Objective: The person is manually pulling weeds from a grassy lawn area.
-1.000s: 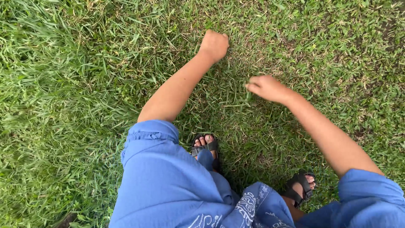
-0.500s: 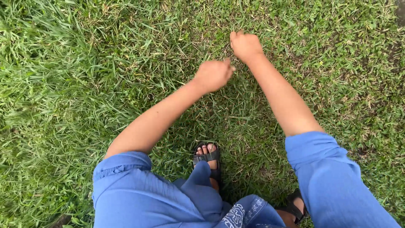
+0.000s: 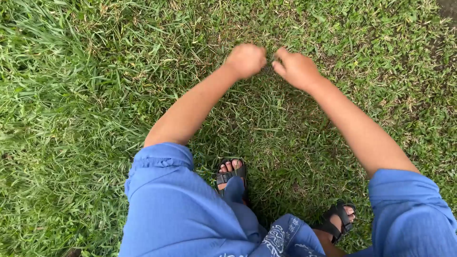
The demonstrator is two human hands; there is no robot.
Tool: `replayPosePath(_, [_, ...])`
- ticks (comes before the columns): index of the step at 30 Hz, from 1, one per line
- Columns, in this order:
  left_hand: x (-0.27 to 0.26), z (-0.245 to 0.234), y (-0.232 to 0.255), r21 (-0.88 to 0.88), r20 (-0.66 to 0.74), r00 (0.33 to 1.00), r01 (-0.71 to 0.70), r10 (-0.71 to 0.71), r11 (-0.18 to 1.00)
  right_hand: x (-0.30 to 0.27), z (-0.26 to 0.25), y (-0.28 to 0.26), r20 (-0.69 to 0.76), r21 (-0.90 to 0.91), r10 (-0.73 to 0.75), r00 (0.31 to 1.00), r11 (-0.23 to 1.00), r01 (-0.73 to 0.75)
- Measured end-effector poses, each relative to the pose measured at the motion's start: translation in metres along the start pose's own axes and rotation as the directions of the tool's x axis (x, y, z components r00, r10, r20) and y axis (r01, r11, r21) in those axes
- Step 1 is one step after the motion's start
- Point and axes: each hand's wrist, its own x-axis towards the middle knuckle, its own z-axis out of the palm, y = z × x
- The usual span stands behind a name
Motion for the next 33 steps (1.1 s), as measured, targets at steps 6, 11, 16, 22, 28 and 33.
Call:
replayPosePath(6, [-0.091, -0.011, 0.089, -0.274, 0.345, 0.918, -0.099, 0.194, 0.957, 0.063, -0.011, 0.003, -0.19, -0.191, 0.017, 0.982, 0.98, -0.054])
replayPosePath(11, [-0.06, -0.034, 0.016, -0.04, 0.073, 0.996, 0.045, -0.042, 0.998, 0.092, 0.001, -0.012, 0.001, -0.658, -0.11, 0.994, 0.749, 0.084])
replayPosePath(16, [0.001, -0.014, -0.059, 0.495, -0.177, 0.959, 0.281, -0.221, 0.822, 0.087, 0.024, 0.004, -0.111, -0.285, -0.162, 0.981, 0.95, 0.124])
replayPosePath(22, [0.036, 0.011, -0.062, 0.588, 0.008, 0.999, 0.033, -0.046, 0.808, 0.003, 0.035, -0.045, 0.081, -0.05, -0.113, 0.99, 0.992, 0.117])
replayPosePath(28, [-0.005, 0.025, -0.008, -0.346, -0.127, 0.981, 0.094, -0.146, 0.934, 0.057, -0.037, 0.008, -0.192, 0.0, 0.175, 0.966, 0.984, -0.178])
replayPosePath(33, [-0.043, -0.032, 0.004, -0.382, -0.07, 0.991, 0.076, -0.111, 0.921, 0.128, -0.019, 0.046, -0.222, -0.321, 0.113, 0.968, 0.929, -0.182])
